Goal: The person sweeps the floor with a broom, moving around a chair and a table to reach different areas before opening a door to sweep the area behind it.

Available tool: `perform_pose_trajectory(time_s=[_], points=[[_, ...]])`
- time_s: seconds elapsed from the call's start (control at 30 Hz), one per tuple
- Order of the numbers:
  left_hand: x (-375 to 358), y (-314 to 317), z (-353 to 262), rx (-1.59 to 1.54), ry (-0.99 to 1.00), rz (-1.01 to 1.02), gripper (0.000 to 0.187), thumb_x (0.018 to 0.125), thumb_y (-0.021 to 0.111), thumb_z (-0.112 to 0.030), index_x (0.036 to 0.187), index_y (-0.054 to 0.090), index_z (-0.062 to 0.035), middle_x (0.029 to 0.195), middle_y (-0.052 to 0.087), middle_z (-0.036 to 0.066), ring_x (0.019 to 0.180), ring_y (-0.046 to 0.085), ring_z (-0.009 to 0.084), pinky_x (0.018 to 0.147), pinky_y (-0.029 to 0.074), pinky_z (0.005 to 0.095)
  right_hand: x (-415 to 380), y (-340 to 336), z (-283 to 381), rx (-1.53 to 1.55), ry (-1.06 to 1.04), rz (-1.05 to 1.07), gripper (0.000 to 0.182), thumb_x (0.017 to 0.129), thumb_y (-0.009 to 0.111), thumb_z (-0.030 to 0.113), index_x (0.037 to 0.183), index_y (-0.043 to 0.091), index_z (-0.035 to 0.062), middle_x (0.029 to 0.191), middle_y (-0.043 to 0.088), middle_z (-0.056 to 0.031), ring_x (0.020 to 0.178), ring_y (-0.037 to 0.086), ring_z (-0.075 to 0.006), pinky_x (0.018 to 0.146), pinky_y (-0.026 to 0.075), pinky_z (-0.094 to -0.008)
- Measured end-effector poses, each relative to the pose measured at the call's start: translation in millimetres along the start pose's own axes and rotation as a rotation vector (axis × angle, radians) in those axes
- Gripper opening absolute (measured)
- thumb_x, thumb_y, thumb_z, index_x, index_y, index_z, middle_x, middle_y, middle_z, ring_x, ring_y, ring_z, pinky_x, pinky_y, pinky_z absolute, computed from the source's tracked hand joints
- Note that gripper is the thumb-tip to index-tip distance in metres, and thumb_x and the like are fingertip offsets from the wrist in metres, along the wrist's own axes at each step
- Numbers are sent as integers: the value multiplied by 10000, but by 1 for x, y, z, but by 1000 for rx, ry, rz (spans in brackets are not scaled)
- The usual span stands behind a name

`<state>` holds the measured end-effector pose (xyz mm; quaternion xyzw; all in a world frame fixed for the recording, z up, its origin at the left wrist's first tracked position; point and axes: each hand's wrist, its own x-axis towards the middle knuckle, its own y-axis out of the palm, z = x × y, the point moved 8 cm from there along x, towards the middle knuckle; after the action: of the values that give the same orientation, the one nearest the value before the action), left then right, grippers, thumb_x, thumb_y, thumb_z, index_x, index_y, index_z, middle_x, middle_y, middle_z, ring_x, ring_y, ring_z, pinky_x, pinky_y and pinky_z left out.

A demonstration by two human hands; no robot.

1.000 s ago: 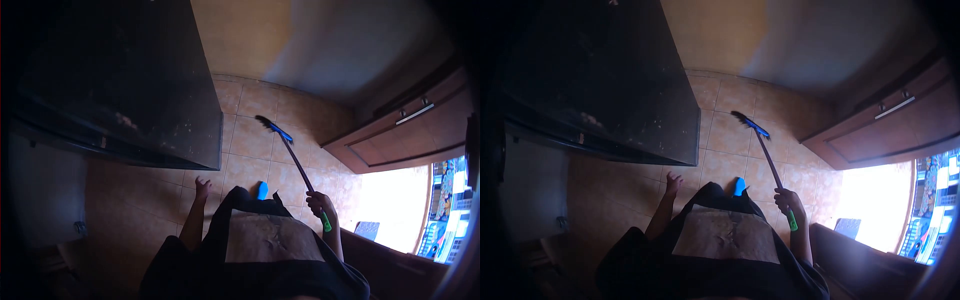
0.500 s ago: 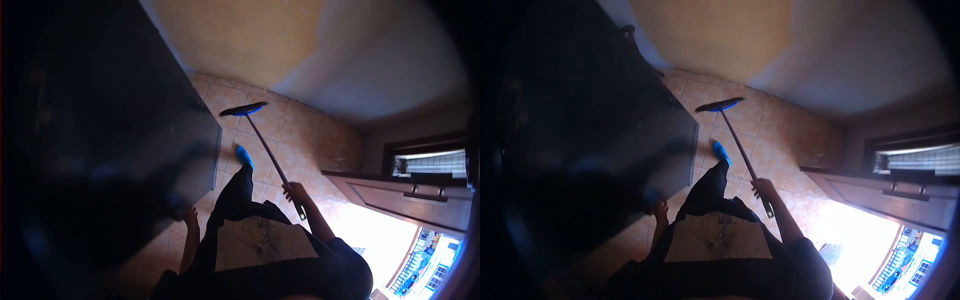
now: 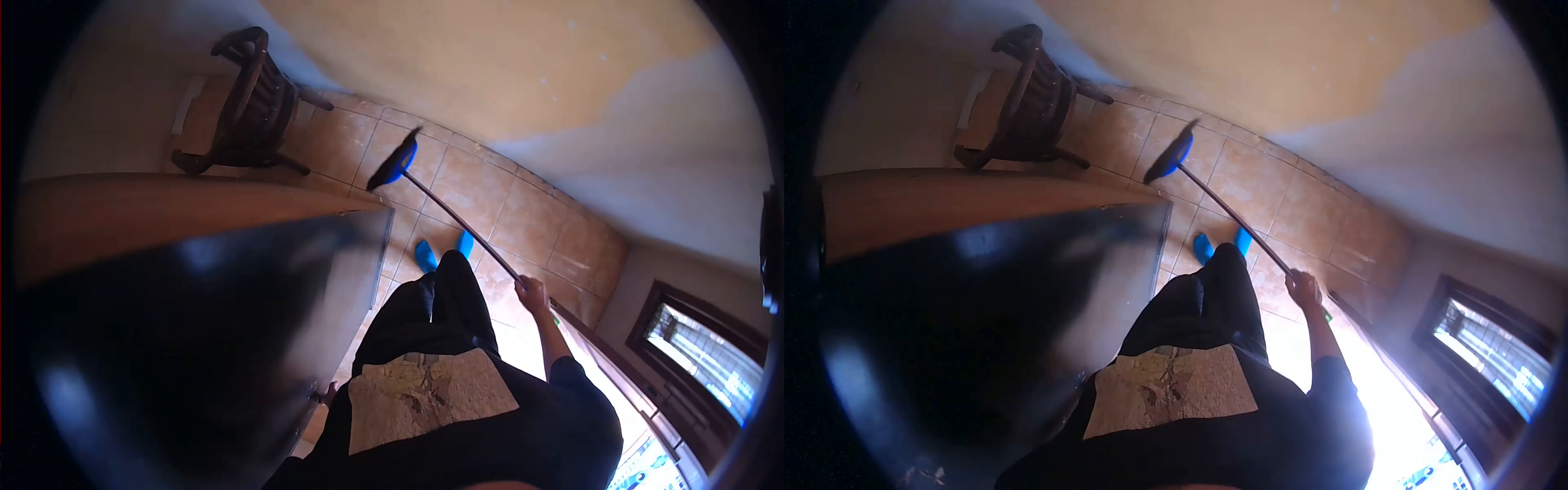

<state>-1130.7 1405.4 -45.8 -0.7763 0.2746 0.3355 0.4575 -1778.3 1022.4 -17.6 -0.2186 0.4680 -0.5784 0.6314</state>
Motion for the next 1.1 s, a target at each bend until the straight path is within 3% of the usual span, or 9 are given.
perform_pose_trajectory(time_s=[0.23,0.27,0.33,0.47,0.53,0.6,0.8,0.9,1.1], points=[[-96,101,-29,596,173,324,309,734,514,-167,984,448,2,839,555,143,798,537,275,690,437,293,223,-4,61,86,-238,178,253,677,539,226,851,578,47,679,557,-176,647,553,-297,600,436,-350],[-48,107,-53,95,56,405,248,775,469,-173,972,471,-23,879,548,128,811,542,231,656,437,261,242,48,106,34,-235,201,255,677,538,227,858,578,52,702,560,-178,665,552,-300,618,435,-353],[-89,160,-122,-175,-36,379,232,801,437,-198,961,489,-37,889,547,97,791,546,177,637,431,242,309,99,142,126,-281,311,251,679,526,225,862,574,59,730,561,-176,683,544,-316,640,432,-364],[-80,259,-50,-5,-155,781,233,807,452,-184,986,480,-37,883,541,73,748,522,143,653,435,253,411,178,236,112,-364,361,231,707,469,219,842,557,53,732,554,-185,713,522,-347,649,415,-399],[-133,278,-124,119,-10,451,247,814,449,-189,1009,474,-41,904,539,66,760,517,130,662,429,261,457,225,288,127,-416,372,221,723,442,204,838,549,48,752,550,-194,731,513,-356,657,407,-411],[-169,298,-166,-7,-283,402,275,811,458,-204,1034,463,-42,946,530,74,806,514,129,701,414,255,495,268,345,137,-463,369,211,726,394,165,790,532,19,760,542,-209,741,516,-361,653,416,-437],[-168,311,-194,-113,-129,345,298,812,459,-196,1066,432,-43,999,510,87,881,495,145,736,399,258,552,378,509,-75,-552,448,301,763,350,138,1022,462,34,845,540,-206,802,540,-322,683,444,-385],[-166,315,-221,-92,-162,340,302,813,458,-191,1074,423,-44,1009,504,89,895,489,149,744,395,258,559,422,506,-74,-283,516,325,768,367,135,1072,425,36,832,544,-203,785,553,-298,669,458,-367],[-184,320,-265,-54,-217,377,310,814,456,-181,1089,407,-46,1030,493,93,923,476,155,761,388,256,504,405,371,-162,-338,498,512,770,423,166,1237,215,194,814,553,-152,725,563,-283,597,462,-384]])
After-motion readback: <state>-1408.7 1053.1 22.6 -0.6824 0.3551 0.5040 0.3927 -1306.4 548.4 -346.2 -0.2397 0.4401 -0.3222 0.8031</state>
